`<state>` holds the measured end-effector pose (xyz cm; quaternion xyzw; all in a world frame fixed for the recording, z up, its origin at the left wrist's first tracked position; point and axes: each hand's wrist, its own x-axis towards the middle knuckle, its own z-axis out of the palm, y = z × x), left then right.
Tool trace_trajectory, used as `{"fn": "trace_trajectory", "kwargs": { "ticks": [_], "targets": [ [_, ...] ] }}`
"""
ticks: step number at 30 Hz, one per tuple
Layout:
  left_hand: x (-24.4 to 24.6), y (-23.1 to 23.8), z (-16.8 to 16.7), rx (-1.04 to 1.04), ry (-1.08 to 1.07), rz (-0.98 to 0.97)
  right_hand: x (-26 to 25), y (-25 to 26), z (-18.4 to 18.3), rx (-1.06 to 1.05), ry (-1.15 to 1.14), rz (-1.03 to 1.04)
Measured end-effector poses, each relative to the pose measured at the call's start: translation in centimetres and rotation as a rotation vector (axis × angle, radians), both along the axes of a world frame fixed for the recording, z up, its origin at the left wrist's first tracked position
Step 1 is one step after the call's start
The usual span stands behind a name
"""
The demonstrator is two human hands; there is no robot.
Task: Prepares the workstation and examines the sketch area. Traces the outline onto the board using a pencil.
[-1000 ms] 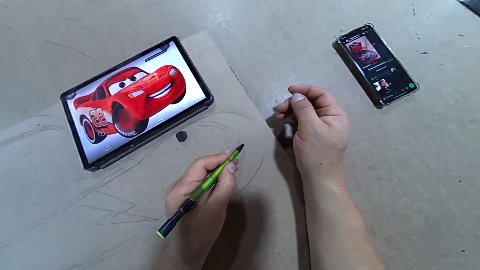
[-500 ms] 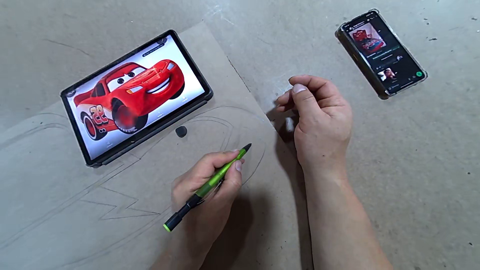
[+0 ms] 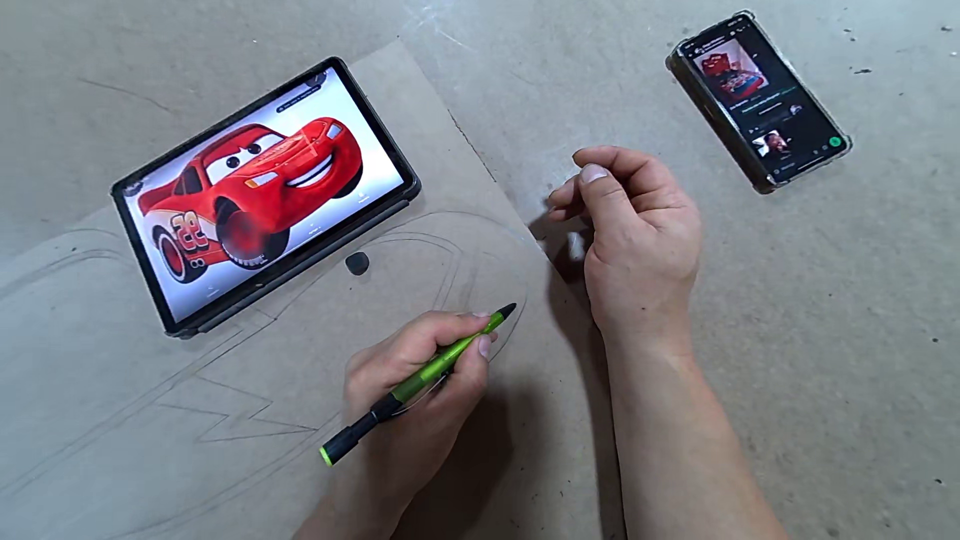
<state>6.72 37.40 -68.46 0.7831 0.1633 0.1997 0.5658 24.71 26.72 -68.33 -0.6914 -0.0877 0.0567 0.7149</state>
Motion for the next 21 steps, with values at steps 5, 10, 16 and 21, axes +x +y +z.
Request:
{"fn": "trace_trajectory", "kwargs": {
  "ticks": [5,10,16,21],
  "targets": [
    [0.08,-0.19,0.12,-0.002,0.024,0.062,0.04,0.04,-0.01,-0.003,-0.001,0.001],
    [-0.12,0.15,-0.20,-0.007,-0.009,-0.050,0.01,0.04,-0.04,0.003,-0.003,-0.001],
    [-0.13,0.18,-0.24,-0.014,-0.009,-0.053,-0.03,0.05,0.05,-0.002,0.000,-0.002],
    [-0.11,0.20,-0.14,-0.003,0.000,-0.034,-0.02,0.01,0.08,-0.013,0.000,-0.002]
  ]
}}
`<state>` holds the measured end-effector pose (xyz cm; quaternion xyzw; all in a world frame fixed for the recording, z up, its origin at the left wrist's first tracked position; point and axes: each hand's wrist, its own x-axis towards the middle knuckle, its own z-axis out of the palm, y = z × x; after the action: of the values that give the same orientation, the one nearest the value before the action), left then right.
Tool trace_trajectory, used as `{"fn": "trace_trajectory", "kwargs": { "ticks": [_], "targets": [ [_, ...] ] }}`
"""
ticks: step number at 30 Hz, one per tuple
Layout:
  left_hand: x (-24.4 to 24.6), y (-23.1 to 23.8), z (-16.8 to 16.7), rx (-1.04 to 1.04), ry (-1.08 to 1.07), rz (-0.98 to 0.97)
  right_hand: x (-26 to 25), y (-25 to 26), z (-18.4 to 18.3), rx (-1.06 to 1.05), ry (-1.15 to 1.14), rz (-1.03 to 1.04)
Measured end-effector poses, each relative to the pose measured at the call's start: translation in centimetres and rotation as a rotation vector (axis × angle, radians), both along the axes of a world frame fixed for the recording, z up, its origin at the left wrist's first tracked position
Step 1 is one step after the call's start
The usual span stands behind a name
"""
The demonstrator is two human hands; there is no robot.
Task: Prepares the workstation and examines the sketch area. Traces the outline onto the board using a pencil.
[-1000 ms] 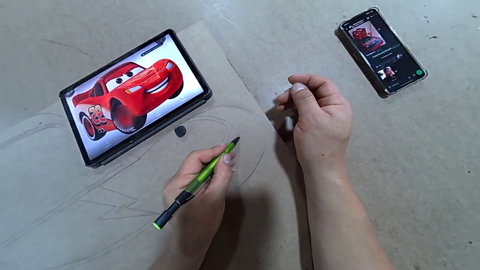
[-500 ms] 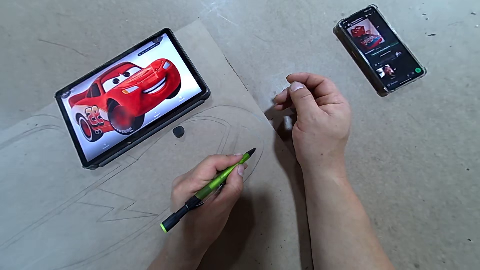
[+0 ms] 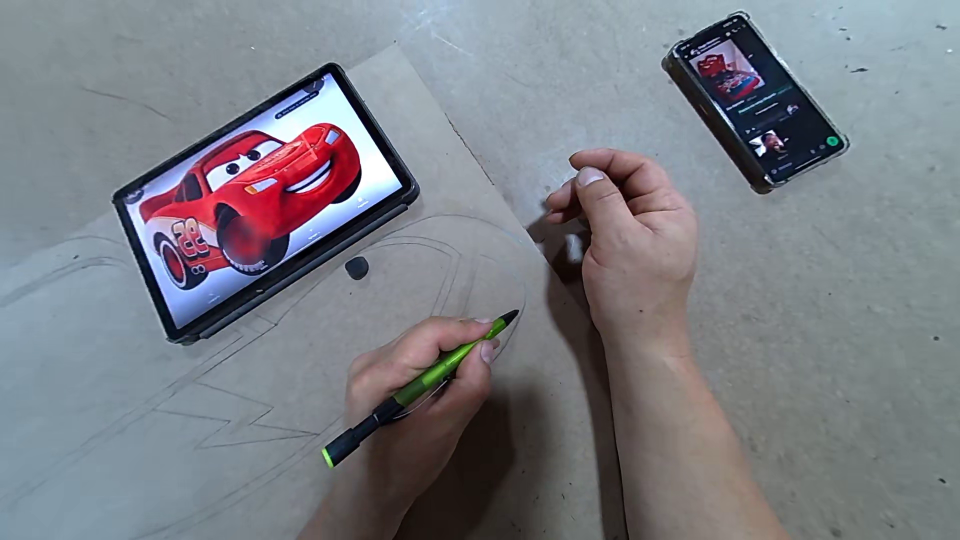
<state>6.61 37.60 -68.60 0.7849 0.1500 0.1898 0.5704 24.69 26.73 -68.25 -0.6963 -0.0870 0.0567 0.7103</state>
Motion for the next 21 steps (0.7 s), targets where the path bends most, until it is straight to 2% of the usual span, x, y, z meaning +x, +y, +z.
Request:
{"fn": "trace_trajectory", "kwargs": {
  "ticks": [21],
  "targets": [
    [0.75,-0.55,0.02,-0.003,-0.012,0.236,-0.05,0.00,-0.07,0.007,0.001,-0.005]
  ]
}}
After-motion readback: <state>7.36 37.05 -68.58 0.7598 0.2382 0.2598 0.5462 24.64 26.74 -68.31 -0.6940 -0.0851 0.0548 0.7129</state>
